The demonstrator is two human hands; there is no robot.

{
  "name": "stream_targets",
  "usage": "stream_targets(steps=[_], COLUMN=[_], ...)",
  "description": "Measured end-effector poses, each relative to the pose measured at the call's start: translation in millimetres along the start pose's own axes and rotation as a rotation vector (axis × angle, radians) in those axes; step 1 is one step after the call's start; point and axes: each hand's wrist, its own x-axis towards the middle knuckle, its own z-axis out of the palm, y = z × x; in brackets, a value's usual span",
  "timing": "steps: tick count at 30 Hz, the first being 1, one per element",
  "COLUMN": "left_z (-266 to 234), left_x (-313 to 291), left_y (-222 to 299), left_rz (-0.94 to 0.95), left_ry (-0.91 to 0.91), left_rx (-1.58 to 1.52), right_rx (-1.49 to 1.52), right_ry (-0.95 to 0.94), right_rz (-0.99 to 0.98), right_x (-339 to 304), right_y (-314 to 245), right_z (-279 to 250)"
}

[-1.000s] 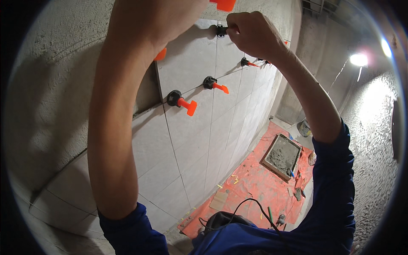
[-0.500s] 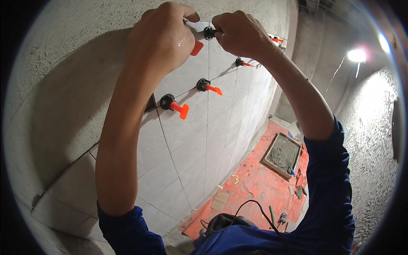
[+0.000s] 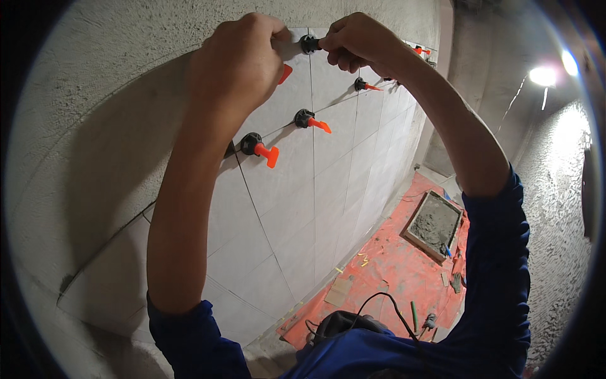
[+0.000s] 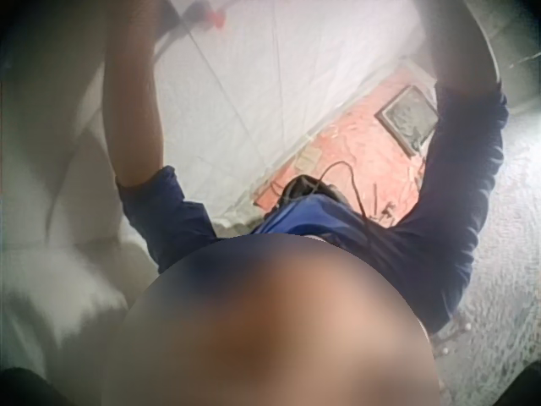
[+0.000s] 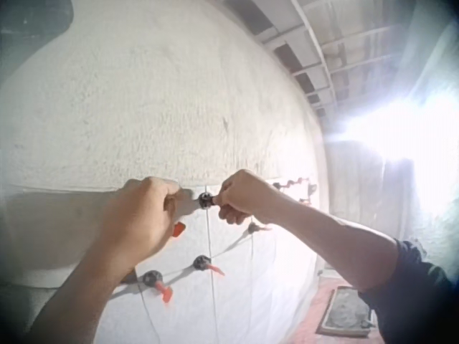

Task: The person installs red and black tile leveling clips into the gaps between white wall tiles. They repeatedly pick clips from a pile on the floor, place them between tiles, and tighten the clips by hand to align the tiles.

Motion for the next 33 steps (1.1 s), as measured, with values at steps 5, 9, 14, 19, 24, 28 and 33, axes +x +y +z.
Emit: stream_targets(steps=[5, 9, 14, 19, 24, 28, 33], left_z=[16, 30, 42, 47, 54, 60, 66], left_x=[7, 10, 3, 4, 0, -8, -11], left_y=[18, 25, 36, 44, 48, 51, 52], left_rz=[-0.044, 0.084, -0.001, -0.146, -0.18, -0.183, -0.272], left_ry=[-0.129, -0.126, -0.047, -0.065, -0.051, -0.017, -0.081], left_rx=[0.132, 0.355, 0.187, 0.194, 0.182, 0.257, 0.111], right_rx=[0.125, 0.085, 0.226, 0.255, 0.261, 0.274, 0.334], right_ry=[-0.09, -0.17, -0.145, -0.146, -0.154, -0.156, -0.156], right_rz=[-0.047, -0.051, -0.094, -0.124, -0.143, -0.143, -0.103], right_x=[4, 0, -7, -6, -5, -5, -4], right_y=[9, 7, 7, 13, 16, 16, 16], right_z=[-4, -17, -19, -19, -20, -20, -18])
